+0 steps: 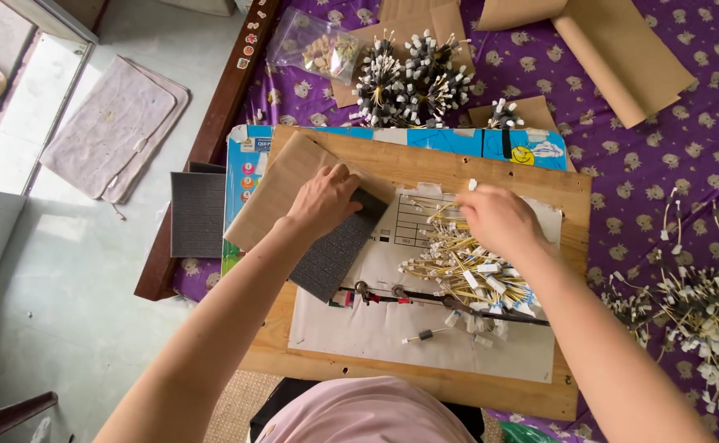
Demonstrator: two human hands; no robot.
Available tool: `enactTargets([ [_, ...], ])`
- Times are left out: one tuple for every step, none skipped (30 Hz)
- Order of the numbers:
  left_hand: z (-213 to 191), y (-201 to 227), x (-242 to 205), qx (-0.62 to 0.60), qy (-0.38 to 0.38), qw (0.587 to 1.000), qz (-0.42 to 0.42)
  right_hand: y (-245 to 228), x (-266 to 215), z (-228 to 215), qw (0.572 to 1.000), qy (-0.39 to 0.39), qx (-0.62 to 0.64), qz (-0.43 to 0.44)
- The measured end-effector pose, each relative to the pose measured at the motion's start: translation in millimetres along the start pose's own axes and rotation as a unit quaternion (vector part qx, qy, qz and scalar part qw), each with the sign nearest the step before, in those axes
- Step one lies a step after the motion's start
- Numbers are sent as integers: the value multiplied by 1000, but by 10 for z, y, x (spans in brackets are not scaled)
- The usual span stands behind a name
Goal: Assembling small wire components onto a connector strip on a floor-based workspace.
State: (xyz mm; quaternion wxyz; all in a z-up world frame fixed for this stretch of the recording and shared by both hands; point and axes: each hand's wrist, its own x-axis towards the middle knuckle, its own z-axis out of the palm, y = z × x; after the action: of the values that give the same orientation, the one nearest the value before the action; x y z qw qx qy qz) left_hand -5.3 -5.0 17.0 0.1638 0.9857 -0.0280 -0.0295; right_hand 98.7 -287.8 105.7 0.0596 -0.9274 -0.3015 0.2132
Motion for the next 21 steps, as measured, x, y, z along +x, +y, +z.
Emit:
enactTargets([
  [-24,16,6,1,0,1000,-2,106,137,160,1000,0,1,-2],
  [-50,29,19,-2,-7,1000,-2,212,284,314,998,-10,-54,-28],
  [-78,39,30,-5,-15,1000,-2,312,432,468,993,-20,-108,-53],
  [-93,68,18,-4,-13,1000,-5,341,482,506,992,-19,-109,-57],
  [-109,96,3,-13,-9,1000,-15,367,530,545,990,-15,-125,-58],
  [-122,122,-19,-21,-5,999,-26,388,579,588,988,-10,-141,-60],
  [-129,105,-31,-21,-4,999,-30,438,608,631,988,-11,-142,-64],
  [-122,113,-44,-38,8,998,-39,507,604,676,984,18,-155,-85],
  [-113,123,-58,-56,19,997,-48,578,596,722,979,47,-169,-106],
  [-162,148,-68,-57,20,997,-48,603,547,657,979,47,-170,-106],
  [-213,174,-82,-76,28,994,-68,626,495,591,985,81,-97,-121],
  [-276,186,-112,-92,35,991,-88,626,448,534,984,116,-20,-137],
  [-279,172,-155,-91,36,991,-89,490,299,325,983,116,-20,-138],
  [-283,165,-168,-150,59,981,-103,373,148,98,989,91,101,-61],
  [-287,160,-179,-209,82,967,-117,255,-5,-128,973,64,221,17],
  [-366,207,-246,-210,83,967,-115,177,-134,-248,973,67,221,18],
  [-443,254,-315,-233,118,958,-118,97,-264,-365,947,62,315,15],
  [-519,295,-390,-256,152,947,-121,12,-395,-474,912,56,407,12],
  [-514,312,-483,-256,151,947,-119,-43,-498,-413,912,58,407,14],
  [-499,339,-591,-279,184,934,-126,-97,-611,-347,878,47,475,-10],
  [-486,362,-702,-302,216,919,-133,-156,-724,-278,840,35,541,-33],
])
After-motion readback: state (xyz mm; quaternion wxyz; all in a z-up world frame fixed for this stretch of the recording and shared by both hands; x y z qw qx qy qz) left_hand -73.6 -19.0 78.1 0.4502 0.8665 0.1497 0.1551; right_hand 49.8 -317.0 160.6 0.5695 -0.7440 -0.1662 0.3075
